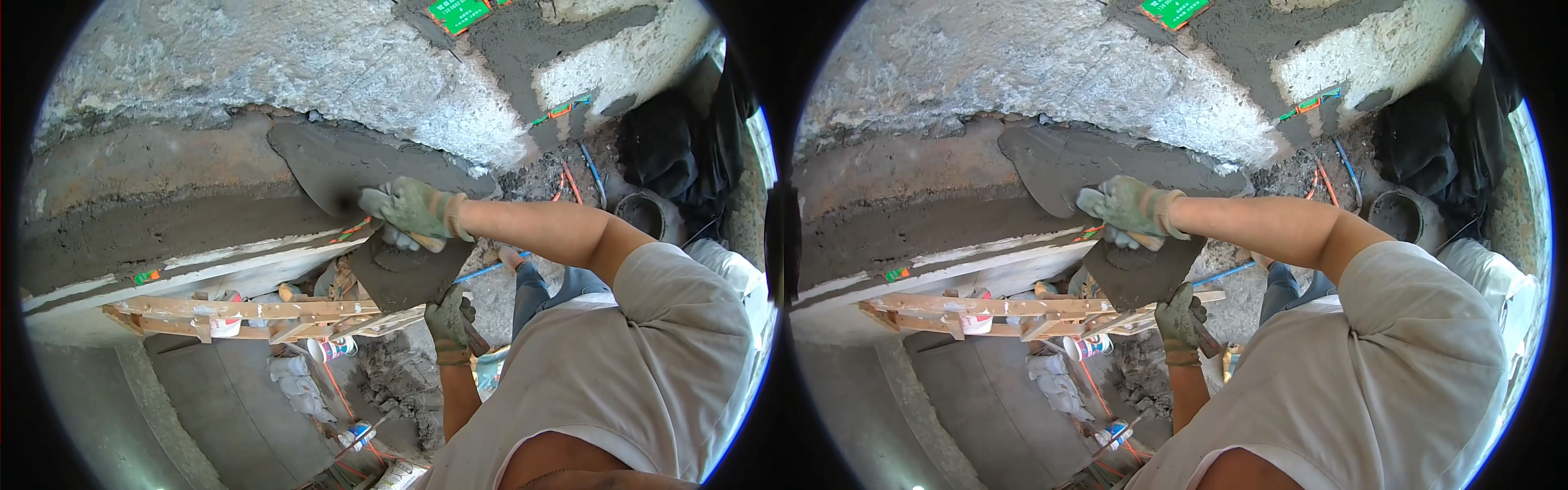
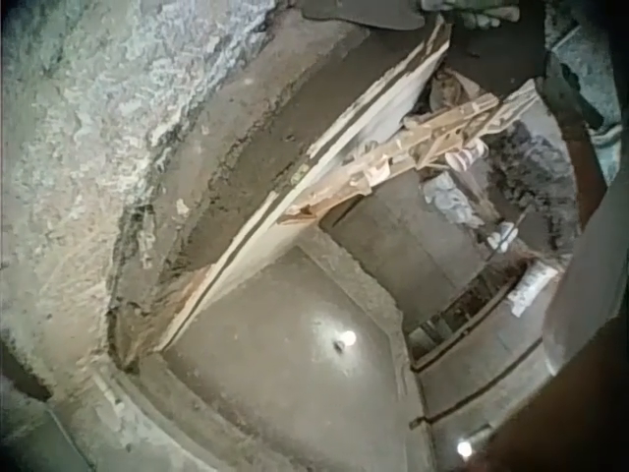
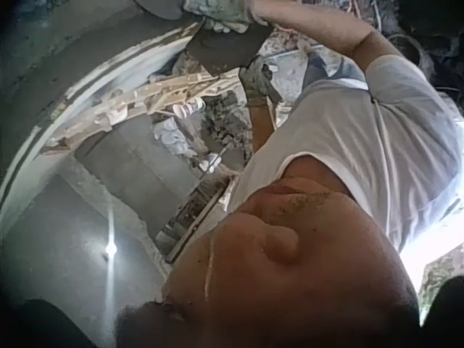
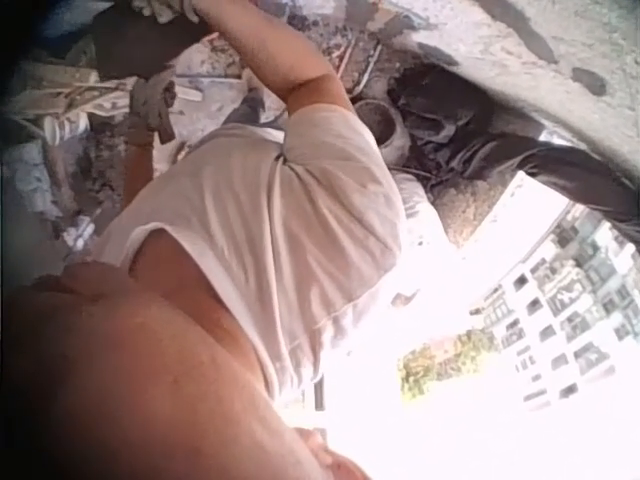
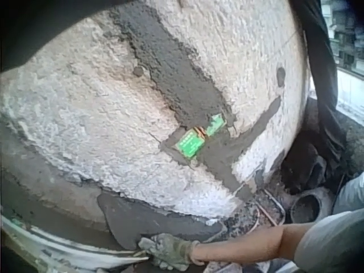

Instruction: Applying cement mortar to a wall using a trowel and a hawk.

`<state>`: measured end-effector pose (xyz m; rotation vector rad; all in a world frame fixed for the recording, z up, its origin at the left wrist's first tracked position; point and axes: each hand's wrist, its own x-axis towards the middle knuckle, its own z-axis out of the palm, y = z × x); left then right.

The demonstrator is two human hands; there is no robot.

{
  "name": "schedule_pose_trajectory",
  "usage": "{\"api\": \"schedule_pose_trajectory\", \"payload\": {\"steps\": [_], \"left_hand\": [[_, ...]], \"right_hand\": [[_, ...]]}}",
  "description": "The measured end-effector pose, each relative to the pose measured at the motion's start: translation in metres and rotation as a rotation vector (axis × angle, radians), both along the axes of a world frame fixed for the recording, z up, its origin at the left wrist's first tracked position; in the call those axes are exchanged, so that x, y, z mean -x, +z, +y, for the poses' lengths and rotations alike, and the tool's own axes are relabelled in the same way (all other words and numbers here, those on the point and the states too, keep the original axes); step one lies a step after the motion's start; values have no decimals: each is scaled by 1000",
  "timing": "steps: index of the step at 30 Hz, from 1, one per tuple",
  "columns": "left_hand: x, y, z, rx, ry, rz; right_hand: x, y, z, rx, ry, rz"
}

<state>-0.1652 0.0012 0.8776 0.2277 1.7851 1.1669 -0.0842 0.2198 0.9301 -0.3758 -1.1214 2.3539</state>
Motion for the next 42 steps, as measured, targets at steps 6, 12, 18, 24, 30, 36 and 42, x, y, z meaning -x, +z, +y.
{"api": "schedule_pose_trajectory", "payload": {"steps": [6,12,18,24,30,36,42], "left_hand": [[-13,9,3,57,4,62],[-14,0,-14,-12,40,-8],[-3,-9,-31,-1,47,-16],[-13,-2,-16,5,66,-3],[-20,-4,-3,3,-12,28],[1,-34,-9,-17,0,-52],[-13,-37,3,-27,12,-88]], "right_hand": [[-40,33,-6,430,119,138],[1,91,28,534,-174,153],[0,131,28,471,-100,38],[-10,124,16,223,15,-35],[-12,70,6,-123,23,69],[-53,10,-59,505,349,575],[-117,-31,-82,598,425,-60]]}}
